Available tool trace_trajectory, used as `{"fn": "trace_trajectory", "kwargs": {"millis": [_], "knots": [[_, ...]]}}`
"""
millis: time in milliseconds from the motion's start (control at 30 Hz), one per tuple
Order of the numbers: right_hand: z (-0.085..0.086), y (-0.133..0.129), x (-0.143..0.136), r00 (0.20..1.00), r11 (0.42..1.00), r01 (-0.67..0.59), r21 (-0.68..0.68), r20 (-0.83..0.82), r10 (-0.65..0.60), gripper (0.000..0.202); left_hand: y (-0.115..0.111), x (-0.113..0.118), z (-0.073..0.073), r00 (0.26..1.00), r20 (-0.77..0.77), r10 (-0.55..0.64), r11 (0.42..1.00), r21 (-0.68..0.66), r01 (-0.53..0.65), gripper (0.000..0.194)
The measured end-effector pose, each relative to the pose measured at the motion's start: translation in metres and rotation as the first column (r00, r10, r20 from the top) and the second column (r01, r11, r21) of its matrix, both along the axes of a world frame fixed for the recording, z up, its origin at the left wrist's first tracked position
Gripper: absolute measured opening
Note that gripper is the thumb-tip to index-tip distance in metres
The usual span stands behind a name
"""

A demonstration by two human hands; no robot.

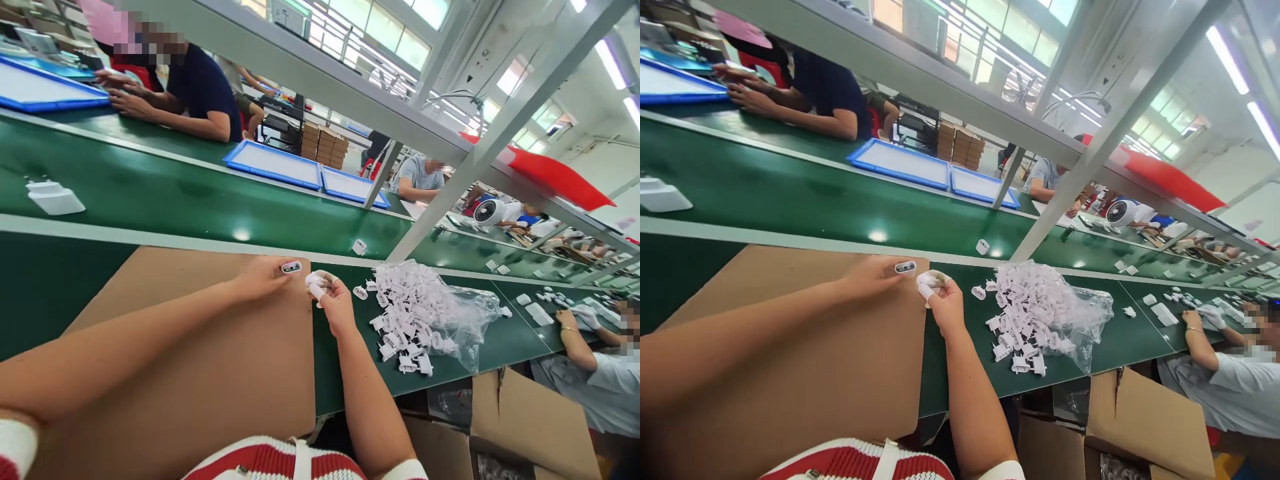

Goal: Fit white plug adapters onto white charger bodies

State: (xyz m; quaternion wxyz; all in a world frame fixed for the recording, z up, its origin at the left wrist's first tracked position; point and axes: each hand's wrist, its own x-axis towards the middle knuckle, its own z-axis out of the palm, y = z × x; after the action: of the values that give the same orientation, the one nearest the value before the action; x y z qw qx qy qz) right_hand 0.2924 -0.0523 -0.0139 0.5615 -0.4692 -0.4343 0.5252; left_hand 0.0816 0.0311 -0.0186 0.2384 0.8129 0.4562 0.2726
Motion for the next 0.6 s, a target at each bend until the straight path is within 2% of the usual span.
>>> {"fn": "trace_trajectory", "kwargs": {"millis": [67, 133, 233, 267, 333, 467, 600], "knots": [[0.0, -0.003, -0.002, 0.997, 0.999, 0.027, 0.028, 0.076, -0.029, 0.049, -0.032, -0.012, -0.009, 0.998, 0.027, -0.064, 0.998, -0.007, 0.064, 0.041], [-0.001, -0.007, -0.006, 0.962, 0.991, 0.078, 0.109, 0.253, -0.104, 0.04, -0.057, -0.017, -0.019, 0.994, 0.055, -0.091, 0.995, -0.031, 0.093, 0.043], [-0.005, -0.013, -0.012, 0.853, 0.95, 0.036, 0.311, 0.486, -0.191, 0.025, -0.077, -0.015, -0.033, 0.984, 0.176, -0.001, 0.996, -0.088, 0.017, 0.06], [-0.006, -0.015, -0.014, 0.825, 0.935, -0.017, 0.355, 0.533, -0.188, 0.019, -0.08, -0.013, -0.037, 0.976, 0.216, 0.034, 0.995, -0.101, -0.013, 0.062], [-0.01, -0.017, -0.017, 0.771, 0.915, -0.127, 0.383, 0.619, -0.151, 0.013, -0.081, -0.009, -0.042, 0.965, 0.257, 0.05, 0.994, -0.106, -0.023, 0.055], [-0.013, -0.018, -0.018, 0.583, 0.898, -0.288, 0.333, 0.805, -0.111, 0.046, -0.077, -0.006, -0.045, 0.956, 0.294, -0.01, 0.995, -0.096, 0.04, 0.044], [-0.013, -0.016, -0.015, 0.445, 0.879, -0.356, 0.317, 0.885, -0.138, 0.04, -0.075, -0.007, -0.045, 0.939, 0.342, -0.024, 0.991, -0.113, 0.067, 0.042]]}}
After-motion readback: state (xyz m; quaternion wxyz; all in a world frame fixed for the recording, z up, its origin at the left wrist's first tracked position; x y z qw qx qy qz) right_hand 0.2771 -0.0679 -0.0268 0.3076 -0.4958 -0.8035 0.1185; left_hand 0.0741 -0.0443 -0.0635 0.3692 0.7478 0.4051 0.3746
